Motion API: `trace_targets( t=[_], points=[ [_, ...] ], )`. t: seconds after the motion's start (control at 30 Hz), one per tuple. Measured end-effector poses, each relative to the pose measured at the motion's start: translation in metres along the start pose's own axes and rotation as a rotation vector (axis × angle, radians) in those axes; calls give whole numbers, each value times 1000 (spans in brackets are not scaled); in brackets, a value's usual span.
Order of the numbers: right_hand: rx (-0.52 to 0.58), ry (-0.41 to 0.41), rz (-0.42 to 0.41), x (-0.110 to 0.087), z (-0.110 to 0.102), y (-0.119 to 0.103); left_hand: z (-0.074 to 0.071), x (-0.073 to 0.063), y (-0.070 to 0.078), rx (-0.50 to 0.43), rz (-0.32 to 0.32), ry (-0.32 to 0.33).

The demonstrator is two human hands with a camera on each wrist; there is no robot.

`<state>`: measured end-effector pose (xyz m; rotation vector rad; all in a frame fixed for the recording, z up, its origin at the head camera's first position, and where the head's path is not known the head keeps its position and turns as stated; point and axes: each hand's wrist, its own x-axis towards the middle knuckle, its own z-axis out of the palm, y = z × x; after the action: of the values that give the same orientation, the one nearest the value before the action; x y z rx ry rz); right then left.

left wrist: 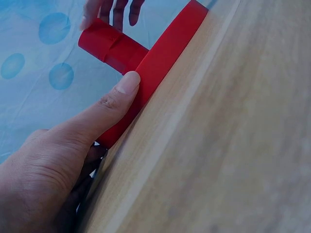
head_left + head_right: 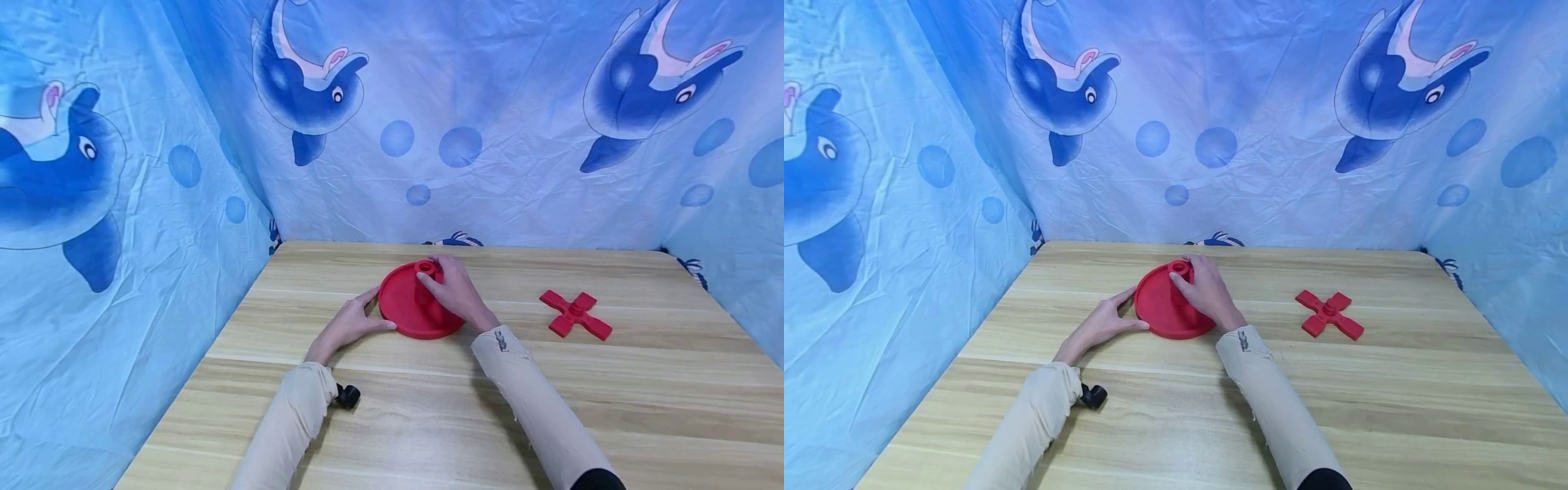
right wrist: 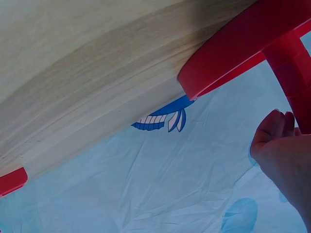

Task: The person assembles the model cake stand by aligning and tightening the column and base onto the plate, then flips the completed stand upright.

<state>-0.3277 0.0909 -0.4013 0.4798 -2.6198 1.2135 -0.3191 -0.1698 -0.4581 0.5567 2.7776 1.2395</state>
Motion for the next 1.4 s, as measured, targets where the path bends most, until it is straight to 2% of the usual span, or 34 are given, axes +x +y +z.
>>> trace_targets(
  t=[0.27,0.5,0.8,1.4],
  points=[
    [0,5,-16,0,0,1,0,1,-1,2,5,-2],
    [-36,14,4,1,-1,0,0,0,0,-3,-5,2],
    [-40,22,-30,1,0,1,1,0,0,2,-10,3],
    [-50,34,-11,1,3,-1,0,1,0,5,-13,1]
  ],
)
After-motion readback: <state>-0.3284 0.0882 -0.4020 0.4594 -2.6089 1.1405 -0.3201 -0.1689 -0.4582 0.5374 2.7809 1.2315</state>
